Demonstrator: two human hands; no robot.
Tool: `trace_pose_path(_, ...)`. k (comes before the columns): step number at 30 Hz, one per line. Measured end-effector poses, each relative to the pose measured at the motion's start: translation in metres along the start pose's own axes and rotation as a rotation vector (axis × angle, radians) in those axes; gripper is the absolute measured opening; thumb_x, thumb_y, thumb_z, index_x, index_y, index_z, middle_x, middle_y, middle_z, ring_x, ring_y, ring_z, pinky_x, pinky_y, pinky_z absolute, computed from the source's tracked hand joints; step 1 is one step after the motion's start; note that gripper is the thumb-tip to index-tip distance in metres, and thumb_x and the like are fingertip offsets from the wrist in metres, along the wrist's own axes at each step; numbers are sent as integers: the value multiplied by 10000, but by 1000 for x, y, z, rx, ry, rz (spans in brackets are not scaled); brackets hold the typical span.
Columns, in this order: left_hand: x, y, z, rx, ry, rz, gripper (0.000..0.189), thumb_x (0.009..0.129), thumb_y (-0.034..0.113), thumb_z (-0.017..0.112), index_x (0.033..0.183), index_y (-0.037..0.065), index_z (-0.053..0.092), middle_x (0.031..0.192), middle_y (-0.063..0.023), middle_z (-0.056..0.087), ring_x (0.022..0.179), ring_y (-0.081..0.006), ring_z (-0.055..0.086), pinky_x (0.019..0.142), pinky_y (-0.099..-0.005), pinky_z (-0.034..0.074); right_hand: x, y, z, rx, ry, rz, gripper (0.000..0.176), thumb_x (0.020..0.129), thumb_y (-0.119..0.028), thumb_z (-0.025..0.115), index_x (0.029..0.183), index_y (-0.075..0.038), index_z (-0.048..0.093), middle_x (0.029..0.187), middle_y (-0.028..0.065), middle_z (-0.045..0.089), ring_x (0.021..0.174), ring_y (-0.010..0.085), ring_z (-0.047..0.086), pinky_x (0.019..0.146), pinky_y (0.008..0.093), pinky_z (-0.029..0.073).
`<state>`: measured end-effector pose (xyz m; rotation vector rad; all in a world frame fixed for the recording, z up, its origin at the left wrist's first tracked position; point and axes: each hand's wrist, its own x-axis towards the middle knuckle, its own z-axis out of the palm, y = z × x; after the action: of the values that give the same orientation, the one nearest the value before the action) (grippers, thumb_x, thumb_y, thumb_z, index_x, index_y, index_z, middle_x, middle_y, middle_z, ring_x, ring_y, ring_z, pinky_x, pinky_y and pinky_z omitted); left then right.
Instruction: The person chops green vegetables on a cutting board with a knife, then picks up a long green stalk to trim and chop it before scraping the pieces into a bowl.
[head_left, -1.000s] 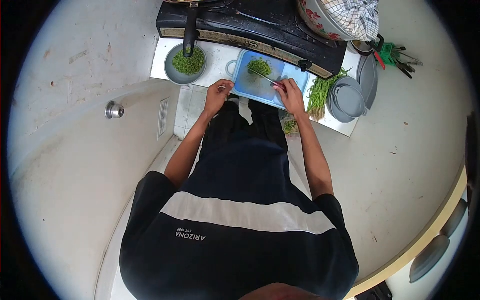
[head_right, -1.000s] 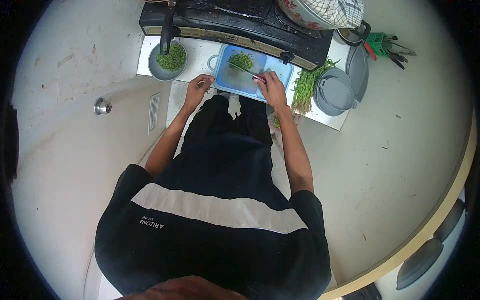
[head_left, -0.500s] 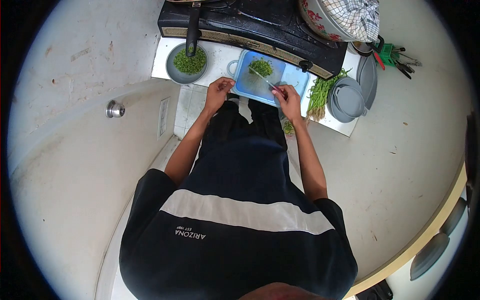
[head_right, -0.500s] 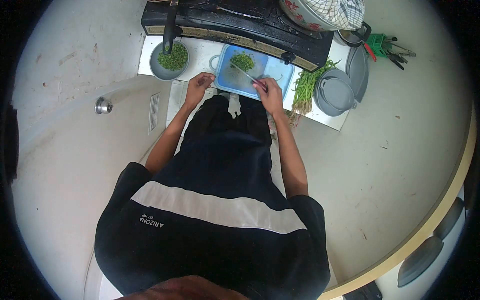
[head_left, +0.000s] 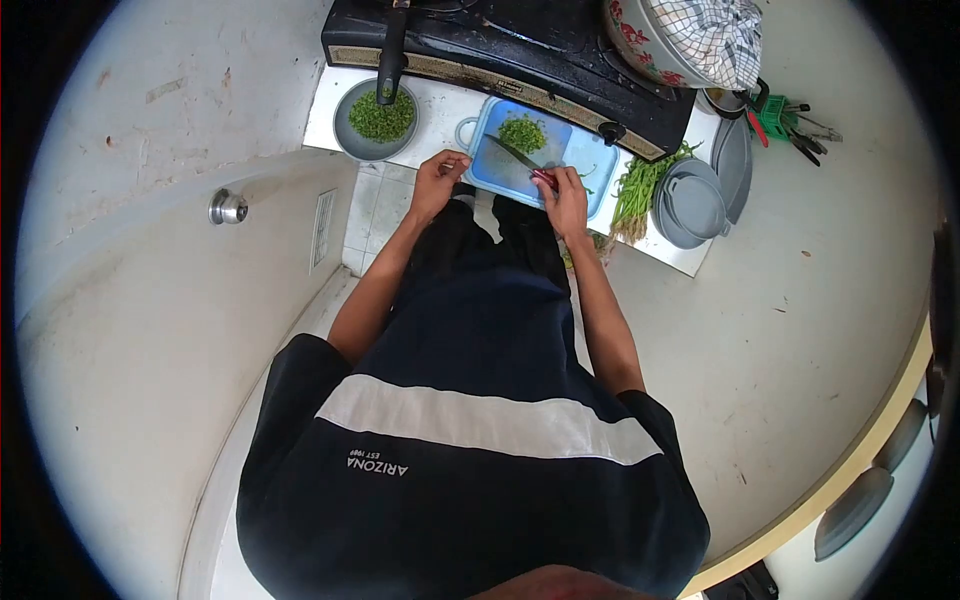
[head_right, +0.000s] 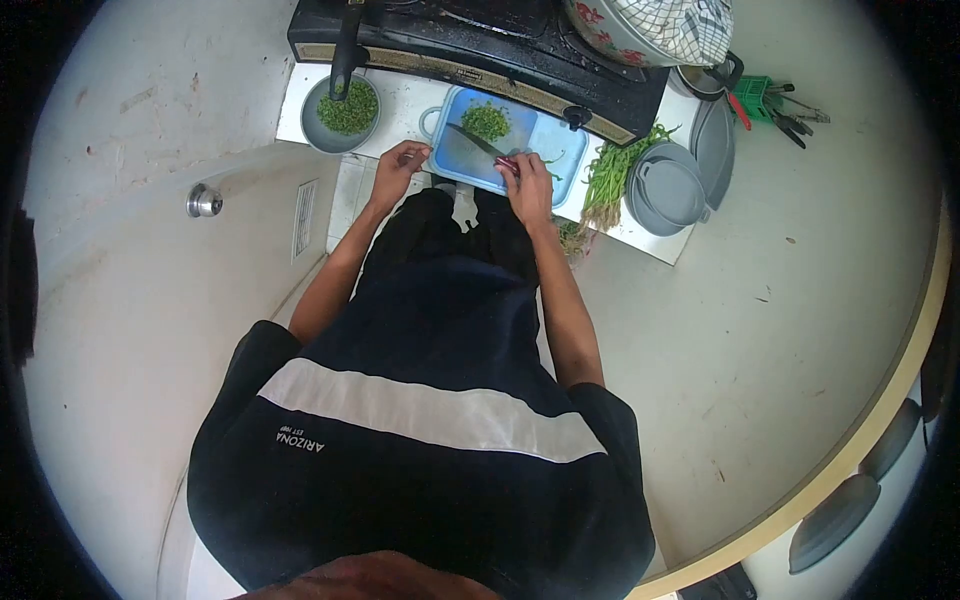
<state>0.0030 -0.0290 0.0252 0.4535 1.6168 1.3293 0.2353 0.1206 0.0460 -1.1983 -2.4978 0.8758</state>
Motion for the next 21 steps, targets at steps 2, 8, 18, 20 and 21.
trace_pose_path(2, -1, 1, 1, 44, 16, 10, 167, 992, 181, 714, 1071, 36, 743, 868, 13, 688, 750, -75, 563, 718, -245, 489, 2, -2, -3, 10, -13, 22, 324, 937, -320, 746, 1056, -24, 696, 964, 150, 630, 865, 365, 666, 755, 458, 524)
trace_pose_path(8, 2, -9, -2, 45, -21, -17, 191, 996, 187, 702, 1096, 30, 745, 917, -10, 706, 824, -93, 594, 787, -277, 500, 7, -3, -11, 95, -12, 57, 351, 979, -344, 698, 1077, -8, 726, 959, 185, 687, 832, 363, 687, 751, 448, 534)
trace_pose_path(18, 4, 24, 31, 406, -77, 328, 374, 950, 101, 700, 1324, 99, 677, 963, -111, 709, 788, -212, 658, 738, -339, 546, 4, -8, -20, 418, -143, 394, 375, 1010, -351, 687, 1002, 20, 745, 766, 86, 688, 668, 154, 613, 632, 328, 489)
trace_pose_path(20, 2, 35, 40, 502, -174, 547, 620, 952, 60, 654, 1532, 220, 504, 1042, -153, 674, 834, -323, 679, 766, -426, 564, 2, -9, -20, 523, -147, 428, 388, 1018, -360, 681, 1002, 23, 744, 766, 56, 687, 665, 109, 596, 611, 300, 477)
trace_pose_path(21, 1, 39, 44, 502, -176, 549, 620, 952, 60, 654, 1532, 220, 504, 1042, -153, 674, 834, -323, 679, 766, -426, 564, 1, -12, -22, 616, -141, 469, 392, 1026, -367, 670, 1012, 18, 743, 773, 41, 687, 658, 92, 587, 598, 277, 465)
